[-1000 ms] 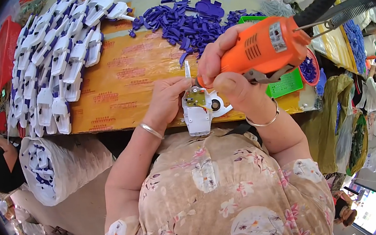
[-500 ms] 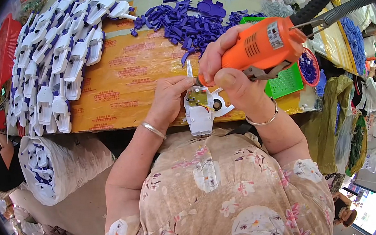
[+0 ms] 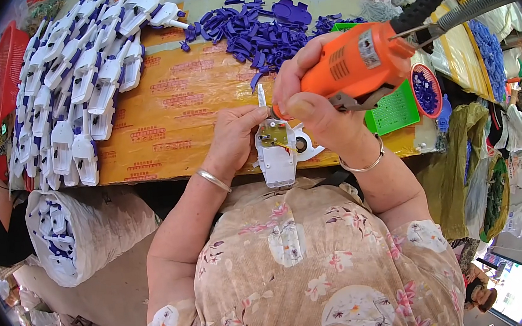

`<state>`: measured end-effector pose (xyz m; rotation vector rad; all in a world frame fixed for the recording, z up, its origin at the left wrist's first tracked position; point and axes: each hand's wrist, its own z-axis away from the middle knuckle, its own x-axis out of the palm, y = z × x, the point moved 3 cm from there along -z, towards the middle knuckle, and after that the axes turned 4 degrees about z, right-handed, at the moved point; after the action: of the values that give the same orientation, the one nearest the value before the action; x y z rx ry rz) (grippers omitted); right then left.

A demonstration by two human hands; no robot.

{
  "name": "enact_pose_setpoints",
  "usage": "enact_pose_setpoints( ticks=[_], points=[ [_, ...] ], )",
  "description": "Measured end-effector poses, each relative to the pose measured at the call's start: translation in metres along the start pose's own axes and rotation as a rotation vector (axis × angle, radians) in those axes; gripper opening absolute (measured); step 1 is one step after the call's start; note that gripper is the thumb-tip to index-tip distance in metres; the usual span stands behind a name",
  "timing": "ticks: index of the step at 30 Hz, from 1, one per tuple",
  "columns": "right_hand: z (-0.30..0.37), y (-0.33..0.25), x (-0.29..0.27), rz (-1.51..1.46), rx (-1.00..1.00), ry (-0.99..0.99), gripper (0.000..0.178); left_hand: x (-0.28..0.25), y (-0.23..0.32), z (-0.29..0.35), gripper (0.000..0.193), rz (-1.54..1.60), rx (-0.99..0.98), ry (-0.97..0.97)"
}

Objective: Assembling plastic toy gun components at a factory workbench.

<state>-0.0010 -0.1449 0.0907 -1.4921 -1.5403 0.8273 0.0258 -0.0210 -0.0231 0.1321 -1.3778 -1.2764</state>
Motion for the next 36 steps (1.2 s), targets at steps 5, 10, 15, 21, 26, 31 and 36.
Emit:
enact_pose_setpoints(
  ticks=[5, 10, 15, 21, 26, 31, 36],
  points=[
    [-0.001, 0.002, 0.008, 0.014, -0.04, -0.071, 0.045, -0.005, -0.006, -0.006, 0.019, -0.073, 0.174, -0.076],
    [-0.004, 0.002, 0.009, 0.094, -0.118, -0.202, 0.042, 0.013, 0.022, 0.009, 0.018, -0.355, 0.201, -0.035],
    [-0.003, -0.003, 0.011, 0.115, -0.064, -0.233, 0.042, 0.006, 0.015, 0.006, 0.016, -0.245, 0.345, -0.109],
    [-0.006, -0.019, -0.019, -0.12, -0.113, -0.05, 0.047, 0.004, 0.006, 0.006, 0.02, 0.09, -0.069, 0.049],
    [0.006, -0.044, -0.072, 0.372, -0.508, 0.492, 0.04, 0.0, 0.011, 0.009, 0.026, -0.201, -0.22, -0.113],
    [0.047, -0.032, -0.066, 1.074, -0.224, 0.051, 0.021, 0.011, 0.017, 0.02, 0.045, -0.428, -0.059, -0.176],
    [0.061, 0.009, -0.047, 1.379, -0.163, -0.454, 0.019, 0.017, 0.017, 0.024, 0.047, -0.431, -0.049, -0.175]
  ],
)
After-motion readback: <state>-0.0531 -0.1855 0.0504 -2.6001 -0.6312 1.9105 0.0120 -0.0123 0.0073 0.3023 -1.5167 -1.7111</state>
